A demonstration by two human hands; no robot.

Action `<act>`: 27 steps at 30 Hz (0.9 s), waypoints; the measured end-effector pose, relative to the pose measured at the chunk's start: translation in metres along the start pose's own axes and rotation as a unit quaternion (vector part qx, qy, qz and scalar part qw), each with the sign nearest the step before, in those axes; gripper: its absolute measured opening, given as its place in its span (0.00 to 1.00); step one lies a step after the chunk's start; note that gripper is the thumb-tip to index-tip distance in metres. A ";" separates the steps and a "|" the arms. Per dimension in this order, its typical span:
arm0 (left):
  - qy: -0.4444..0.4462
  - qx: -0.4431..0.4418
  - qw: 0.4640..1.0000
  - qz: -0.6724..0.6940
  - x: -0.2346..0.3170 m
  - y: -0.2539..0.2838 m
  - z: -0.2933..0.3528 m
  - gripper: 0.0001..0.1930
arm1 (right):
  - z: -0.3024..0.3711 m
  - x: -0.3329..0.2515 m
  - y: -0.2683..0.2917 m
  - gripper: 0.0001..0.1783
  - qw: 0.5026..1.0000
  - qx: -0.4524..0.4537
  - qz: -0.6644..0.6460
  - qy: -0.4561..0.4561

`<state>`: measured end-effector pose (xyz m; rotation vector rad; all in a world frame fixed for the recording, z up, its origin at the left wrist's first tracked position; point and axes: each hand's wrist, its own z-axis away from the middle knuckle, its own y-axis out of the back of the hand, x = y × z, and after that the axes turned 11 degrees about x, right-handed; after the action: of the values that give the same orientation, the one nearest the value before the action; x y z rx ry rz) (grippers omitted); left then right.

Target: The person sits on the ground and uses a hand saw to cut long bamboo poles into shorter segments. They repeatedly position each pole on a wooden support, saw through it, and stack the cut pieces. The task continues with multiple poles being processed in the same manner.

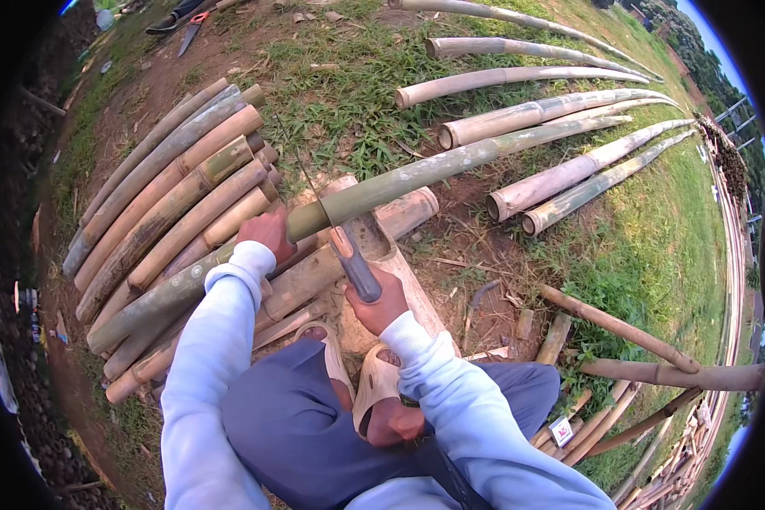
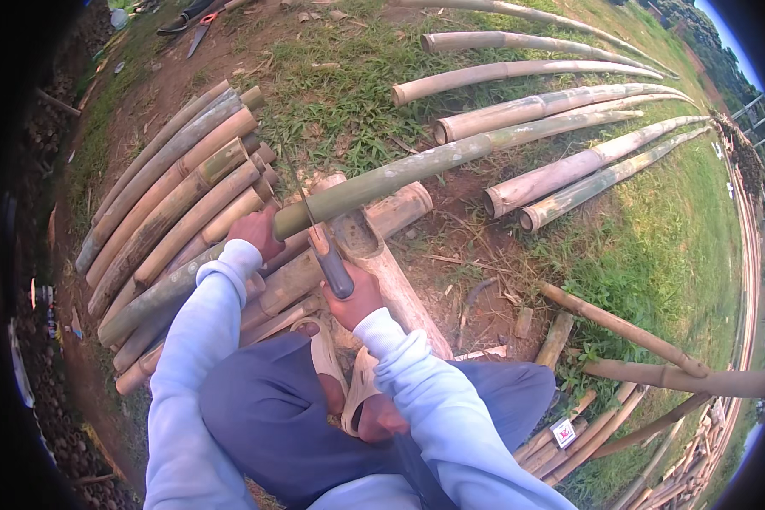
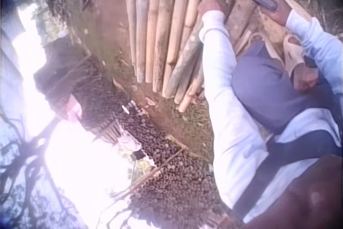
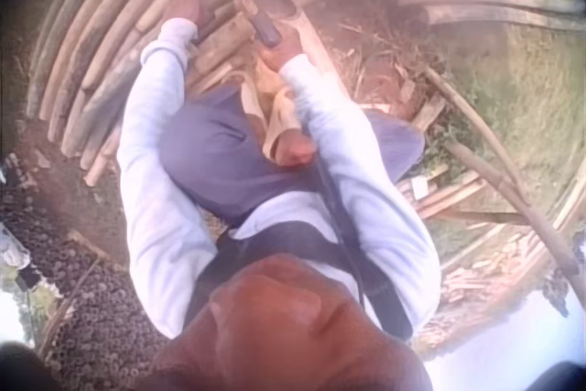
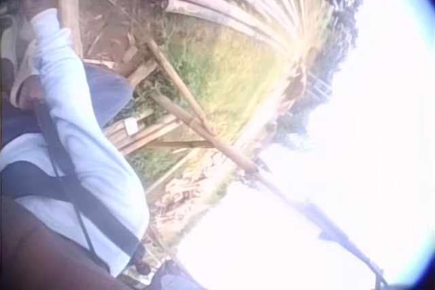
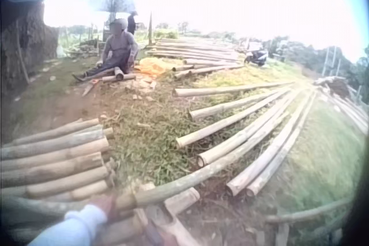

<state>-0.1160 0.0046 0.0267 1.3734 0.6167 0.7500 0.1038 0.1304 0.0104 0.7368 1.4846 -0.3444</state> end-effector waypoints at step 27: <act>-0.014 0.054 0.998 0.016 -0.007 -0.013 0.006 0.24 | 0.026 0.000 0.033 0.08 1.000 -0.011 0.005 -0.005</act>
<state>-0.1140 -0.0055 0.0138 1.4930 0.6220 0.7310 0.1450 0.1382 0.0165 0.7243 1.4730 -0.3220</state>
